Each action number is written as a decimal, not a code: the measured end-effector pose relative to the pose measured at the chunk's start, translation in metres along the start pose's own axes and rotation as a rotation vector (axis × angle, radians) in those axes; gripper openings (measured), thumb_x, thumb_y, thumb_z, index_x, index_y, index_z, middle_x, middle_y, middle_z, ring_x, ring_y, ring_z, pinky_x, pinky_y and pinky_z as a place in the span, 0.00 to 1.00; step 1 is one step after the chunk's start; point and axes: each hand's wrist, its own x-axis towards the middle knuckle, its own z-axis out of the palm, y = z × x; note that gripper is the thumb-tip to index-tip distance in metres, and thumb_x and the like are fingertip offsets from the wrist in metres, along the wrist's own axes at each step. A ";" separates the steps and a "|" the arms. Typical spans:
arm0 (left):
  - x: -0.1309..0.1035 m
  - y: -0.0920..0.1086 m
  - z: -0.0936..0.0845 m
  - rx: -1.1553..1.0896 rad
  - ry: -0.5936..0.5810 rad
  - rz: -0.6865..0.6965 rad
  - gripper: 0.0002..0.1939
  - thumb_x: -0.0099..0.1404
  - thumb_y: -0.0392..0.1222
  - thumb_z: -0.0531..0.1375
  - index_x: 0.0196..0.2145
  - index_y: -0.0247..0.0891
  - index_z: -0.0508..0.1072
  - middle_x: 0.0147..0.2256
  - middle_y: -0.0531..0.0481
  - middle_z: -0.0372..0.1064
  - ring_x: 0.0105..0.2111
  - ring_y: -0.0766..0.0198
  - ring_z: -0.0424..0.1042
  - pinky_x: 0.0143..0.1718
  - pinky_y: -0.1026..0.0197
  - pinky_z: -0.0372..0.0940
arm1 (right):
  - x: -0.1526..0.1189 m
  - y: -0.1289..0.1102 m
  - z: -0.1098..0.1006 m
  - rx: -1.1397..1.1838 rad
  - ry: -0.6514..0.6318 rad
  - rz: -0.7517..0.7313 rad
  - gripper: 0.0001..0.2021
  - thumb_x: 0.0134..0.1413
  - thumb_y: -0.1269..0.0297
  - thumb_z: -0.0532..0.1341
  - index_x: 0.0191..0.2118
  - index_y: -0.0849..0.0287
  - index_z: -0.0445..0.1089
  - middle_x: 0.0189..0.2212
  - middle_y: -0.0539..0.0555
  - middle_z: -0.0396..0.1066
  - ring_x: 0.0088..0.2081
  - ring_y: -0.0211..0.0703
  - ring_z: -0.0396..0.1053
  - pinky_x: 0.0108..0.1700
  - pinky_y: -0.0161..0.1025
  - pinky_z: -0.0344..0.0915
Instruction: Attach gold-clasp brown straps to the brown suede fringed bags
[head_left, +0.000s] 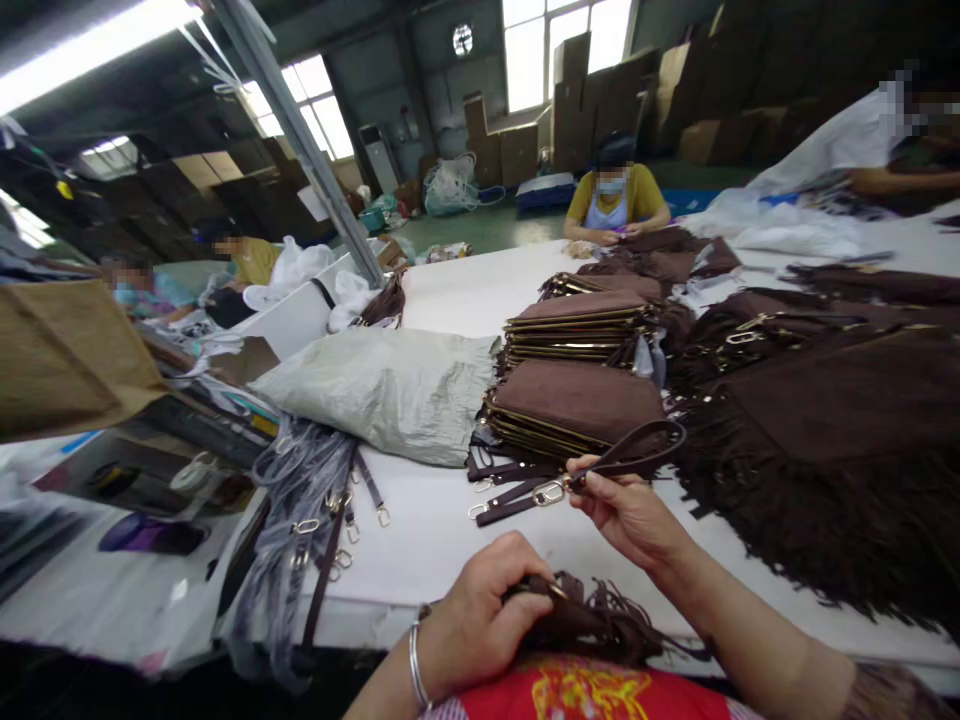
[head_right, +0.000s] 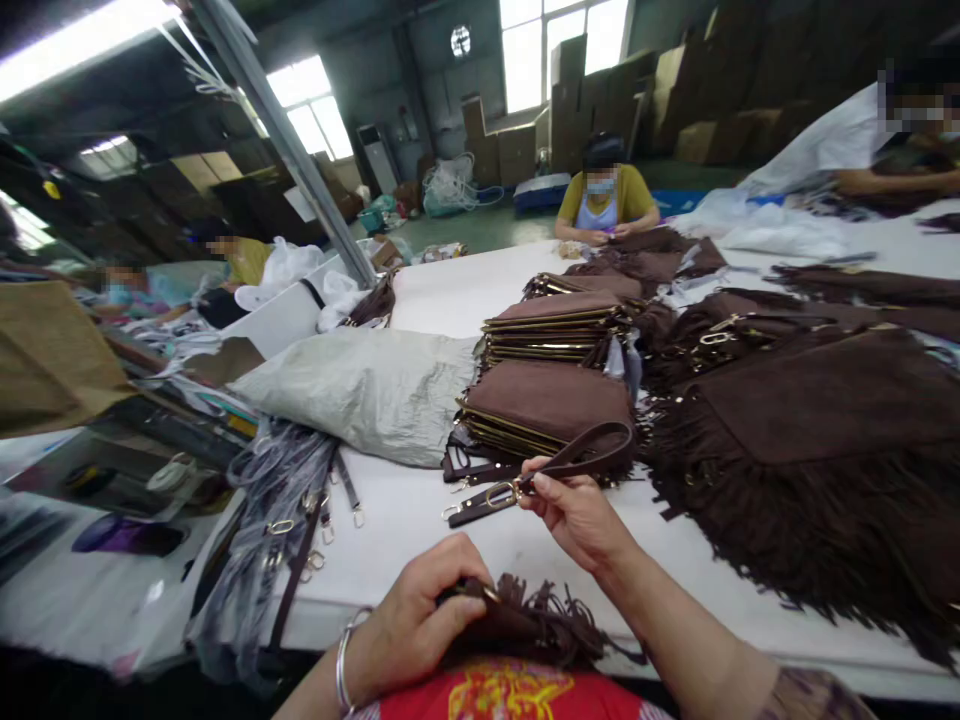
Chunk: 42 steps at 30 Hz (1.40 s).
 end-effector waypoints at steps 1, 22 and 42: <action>0.007 0.005 0.006 0.010 0.024 0.017 0.08 0.62 0.30 0.58 0.37 0.38 0.74 0.38 0.47 0.67 0.42 0.61 0.67 0.46 0.60 0.62 | -0.010 -0.010 -0.005 0.109 0.051 0.001 0.16 0.49 0.52 0.69 0.41 0.53 0.75 0.39 0.52 0.75 0.36 0.41 0.72 0.37 0.41 0.73; 0.069 0.047 0.114 0.090 -0.321 0.196 0.07 0.61 0.32 0.59 0.36 0.38 0.77 0.34 0.49 0.75 0.36 0.63 0.71 0.41 0.64 0.64 | -0.160 -0.071 -0.101 -1.034 0.168 -0.396 0.11 0.62 0.59 0.56 0.40 0.57 0.75 0.36 0.56 0.75 0.40 0.45 0.71 0.43 0.42 0.68; 0.075 0.035 0.117 0.099 0.004 0.040 0.08 0.62 0.35 0.59 0.37 0.39 0.78 0.35 0.51 0.78 0.37 0.63 0.74 0.42 0.64 0.65 | -0.130 -0.045 -0.094 -1.208 0.104 -0.538 0.13 0.64 0.66 0.52 0.51 0.61 0.66 0.37 0.58 0.74 0.40 0.46 0.73 0.42 0.43 0.70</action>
